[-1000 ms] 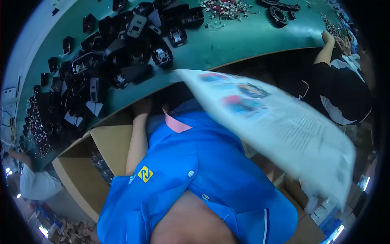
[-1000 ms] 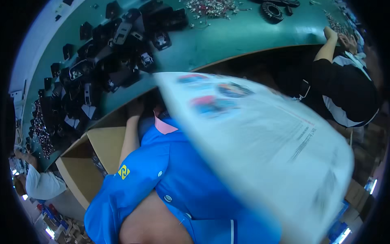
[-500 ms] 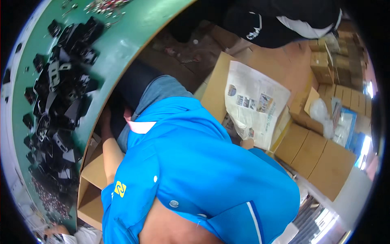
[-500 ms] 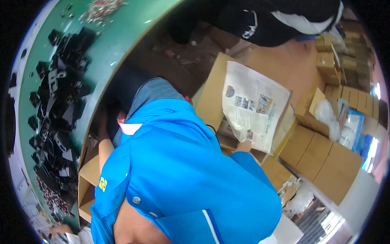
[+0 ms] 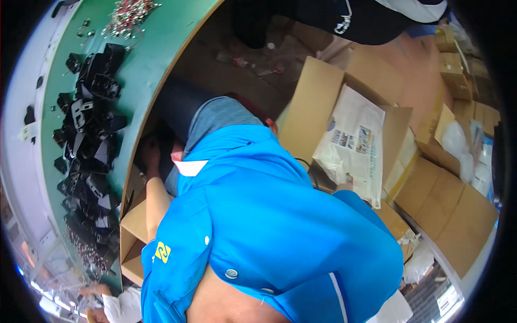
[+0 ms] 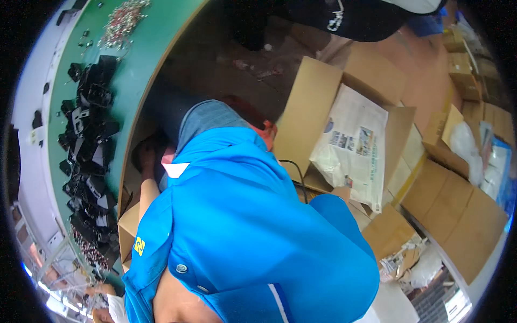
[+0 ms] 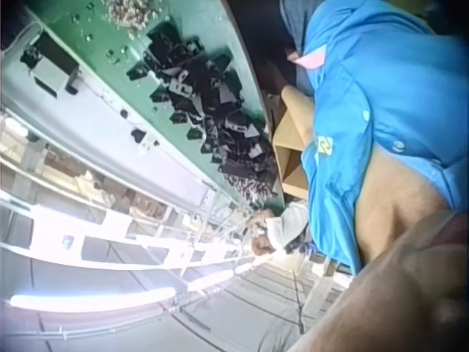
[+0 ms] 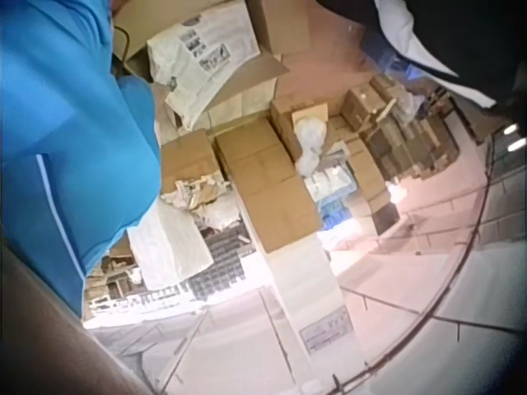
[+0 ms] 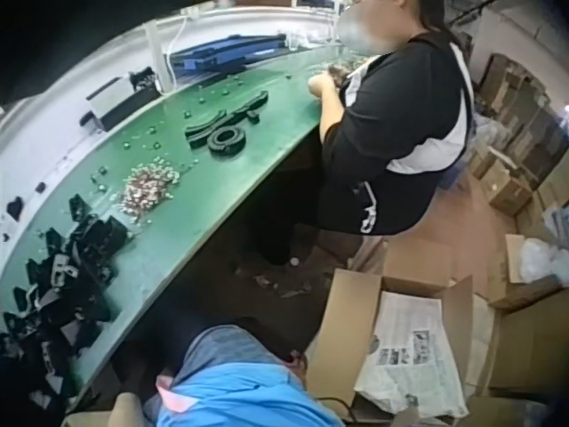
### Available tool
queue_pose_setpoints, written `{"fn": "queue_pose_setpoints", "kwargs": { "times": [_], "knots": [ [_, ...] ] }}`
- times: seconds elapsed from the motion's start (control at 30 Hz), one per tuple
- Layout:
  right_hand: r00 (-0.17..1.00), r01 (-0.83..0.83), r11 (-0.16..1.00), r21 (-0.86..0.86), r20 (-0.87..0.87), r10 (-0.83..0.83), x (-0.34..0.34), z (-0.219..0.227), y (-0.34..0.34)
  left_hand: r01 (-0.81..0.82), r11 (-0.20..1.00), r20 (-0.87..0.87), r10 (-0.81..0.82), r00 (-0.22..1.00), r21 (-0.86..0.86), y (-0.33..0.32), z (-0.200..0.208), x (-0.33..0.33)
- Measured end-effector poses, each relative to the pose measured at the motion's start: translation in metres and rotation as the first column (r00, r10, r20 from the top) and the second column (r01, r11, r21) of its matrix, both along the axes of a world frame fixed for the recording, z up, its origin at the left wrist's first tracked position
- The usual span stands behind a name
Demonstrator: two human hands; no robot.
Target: Manual assembly of small black plastic electronic component housings on an assembly line.
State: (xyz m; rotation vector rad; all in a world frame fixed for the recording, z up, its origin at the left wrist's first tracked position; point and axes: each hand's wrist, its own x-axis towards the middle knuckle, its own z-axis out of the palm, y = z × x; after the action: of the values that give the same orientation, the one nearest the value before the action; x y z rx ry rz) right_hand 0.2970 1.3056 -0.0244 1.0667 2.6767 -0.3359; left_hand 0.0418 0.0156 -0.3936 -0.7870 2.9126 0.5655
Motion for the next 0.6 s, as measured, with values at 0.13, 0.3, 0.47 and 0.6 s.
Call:
{"fn": "queue_pose_setpoints", "kwargs": {
  "times": [0.13, 0.3, 0.47, 0.6],
  "knots": [
    [0.973, 0.219, 0.954, -0.202, -0.027, -0.229, -0.047, -0.255, -0.17, 0.047, 0.995, -0.003, -0.047, 0.999, -0.091, -0.004, 0.054, -0.03],
    [0.898, 0.427, 0.856, -0.29, 0.025, -0.439, -0.145, -0.311, -0.397, 0.045, 0.998, 0.04, -0.043, 0.998, -0.052, 0.009, 0.057, -0.021],
    [0.797, 0.587, 0.768, -0.254, 0.017, -0.604, -0.249, -0.259, -0.576, 0.009, 0.995, 0.056, -0.015, 0.998, 0.104, 0.024, 0.049, -0.013],
    [0.645, 0.75, 0.625, -0.217, 0.029, -0.764, -0.255, -0.257, -0.616, 0.06, 0.996, 0.147, -0.07, 0.987, 0.071, 0.02, 0.056, -0.022]
  ]
}}
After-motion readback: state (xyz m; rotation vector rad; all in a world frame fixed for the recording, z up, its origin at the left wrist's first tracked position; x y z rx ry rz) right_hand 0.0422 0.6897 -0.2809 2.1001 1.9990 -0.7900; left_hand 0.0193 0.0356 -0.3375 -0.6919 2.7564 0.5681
